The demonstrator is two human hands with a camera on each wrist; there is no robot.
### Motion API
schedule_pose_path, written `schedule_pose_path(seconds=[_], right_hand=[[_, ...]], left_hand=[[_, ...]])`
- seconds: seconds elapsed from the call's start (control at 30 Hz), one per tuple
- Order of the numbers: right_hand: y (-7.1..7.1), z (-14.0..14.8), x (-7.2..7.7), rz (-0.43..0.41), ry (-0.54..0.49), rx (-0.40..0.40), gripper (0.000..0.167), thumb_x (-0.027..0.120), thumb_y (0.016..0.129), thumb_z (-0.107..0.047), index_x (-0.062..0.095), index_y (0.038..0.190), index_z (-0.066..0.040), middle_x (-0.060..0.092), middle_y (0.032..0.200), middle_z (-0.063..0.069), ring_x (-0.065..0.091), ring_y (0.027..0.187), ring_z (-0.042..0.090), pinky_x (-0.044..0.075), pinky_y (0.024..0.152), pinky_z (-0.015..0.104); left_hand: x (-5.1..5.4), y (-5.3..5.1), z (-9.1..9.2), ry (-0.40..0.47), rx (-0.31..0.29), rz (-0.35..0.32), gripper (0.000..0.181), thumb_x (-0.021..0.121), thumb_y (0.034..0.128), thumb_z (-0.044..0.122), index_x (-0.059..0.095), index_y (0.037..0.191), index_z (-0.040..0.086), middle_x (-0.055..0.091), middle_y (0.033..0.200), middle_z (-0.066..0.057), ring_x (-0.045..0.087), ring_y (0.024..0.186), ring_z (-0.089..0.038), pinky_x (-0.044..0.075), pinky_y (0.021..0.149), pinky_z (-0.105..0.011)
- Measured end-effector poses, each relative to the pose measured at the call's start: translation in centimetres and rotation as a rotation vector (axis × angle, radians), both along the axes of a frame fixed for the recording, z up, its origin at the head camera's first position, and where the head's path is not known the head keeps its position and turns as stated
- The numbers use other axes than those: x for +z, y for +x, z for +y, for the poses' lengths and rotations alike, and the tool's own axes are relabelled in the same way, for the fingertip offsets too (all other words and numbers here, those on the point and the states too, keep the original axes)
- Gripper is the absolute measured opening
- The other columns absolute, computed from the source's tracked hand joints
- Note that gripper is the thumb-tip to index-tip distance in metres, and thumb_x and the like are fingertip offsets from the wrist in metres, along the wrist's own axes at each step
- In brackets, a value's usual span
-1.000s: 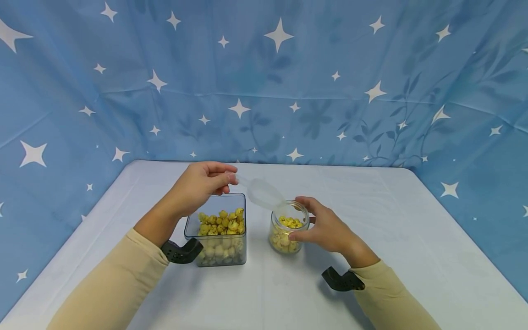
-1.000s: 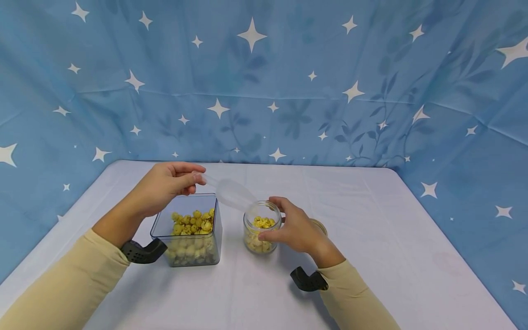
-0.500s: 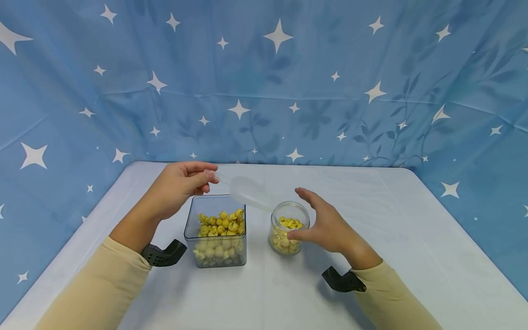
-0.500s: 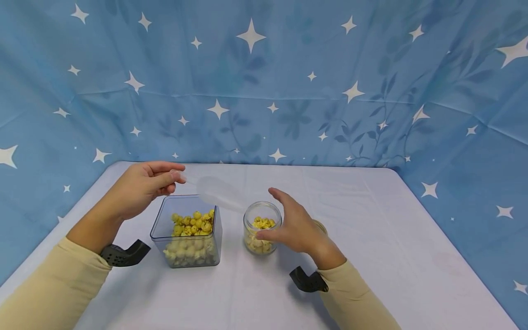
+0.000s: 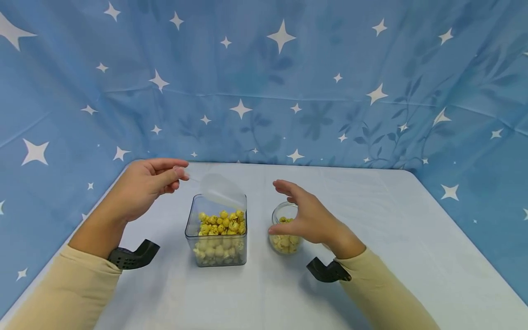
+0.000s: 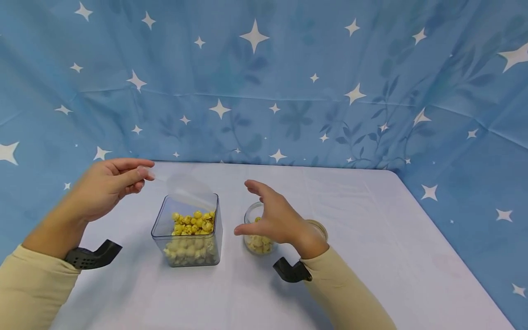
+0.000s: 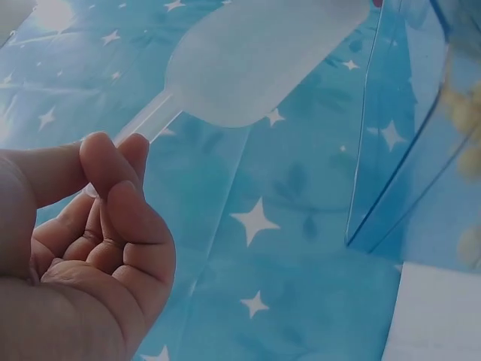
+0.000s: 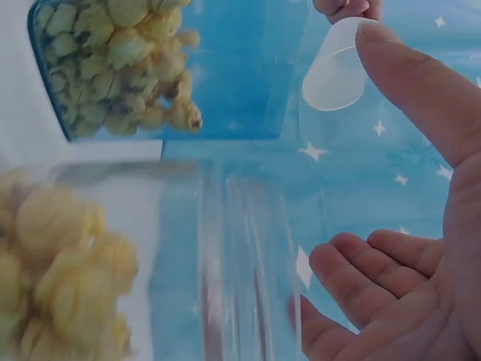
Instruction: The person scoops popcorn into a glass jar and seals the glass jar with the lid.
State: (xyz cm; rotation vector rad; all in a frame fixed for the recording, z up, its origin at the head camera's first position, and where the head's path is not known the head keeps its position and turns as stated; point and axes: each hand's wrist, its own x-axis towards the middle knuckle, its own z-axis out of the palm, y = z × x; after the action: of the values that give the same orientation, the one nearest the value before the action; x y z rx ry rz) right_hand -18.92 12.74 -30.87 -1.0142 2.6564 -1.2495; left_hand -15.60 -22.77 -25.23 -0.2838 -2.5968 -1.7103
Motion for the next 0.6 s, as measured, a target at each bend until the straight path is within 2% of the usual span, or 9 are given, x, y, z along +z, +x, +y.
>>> schedule_pose_path(seconds=[0.23,0.43,0.6], right_hand=[[-0.7,-2.3,0.1,-0.009,0.046,0.075,0.101,0.093,0.073,-0.03,0.036,0.153,-0.005,0.043,0.153,0.009,0.043,0.138,0.024,0.039,0.109,0.044],[-0.9,-4.2,0.2,-0.054,0.117,0.145,0.104,0.09,0.075,-0.035,0.032,0.156,-0.008,0.036,0.158,0.006,0.039,0.141,0.026,0.037,0.111,0.046],[-1.1,-5.2,0.2,-0.066,0.134,0.191,0.1,0.088,0.078,-0.038,0.033,0.156,-0.009,0.037,0.158,0.005,0.042,0.139,0.03,0.038,0.11,0.048]], left_hand=[[0.0,0.4,-1.3,0.008,-0.012,0.016,0.041,0.055,0.1051,0.017,0.054,0.136,-0.009,0.067,0.101,0.006,0.059,0.088,-0.014,0.052,0.08,-0.022],[0.0,0.6,-1.9,-0.053,-0.002,0.04,0.038,0.054,0.1049,0.014,0.055,0.137,-0.008,0.068,0.101,0.007,0.059,0.089,-0.014,0.052,0.08,-0.022],[-0.1,0.7,-2.2,-0.104,0.007,0.038,0.037,0.055,0.1044,0.013,0.057,0.136,-0.006,0.068,0.102,0.006,0.06,0.091,-0.014,0.052,0.08,-0.022]])
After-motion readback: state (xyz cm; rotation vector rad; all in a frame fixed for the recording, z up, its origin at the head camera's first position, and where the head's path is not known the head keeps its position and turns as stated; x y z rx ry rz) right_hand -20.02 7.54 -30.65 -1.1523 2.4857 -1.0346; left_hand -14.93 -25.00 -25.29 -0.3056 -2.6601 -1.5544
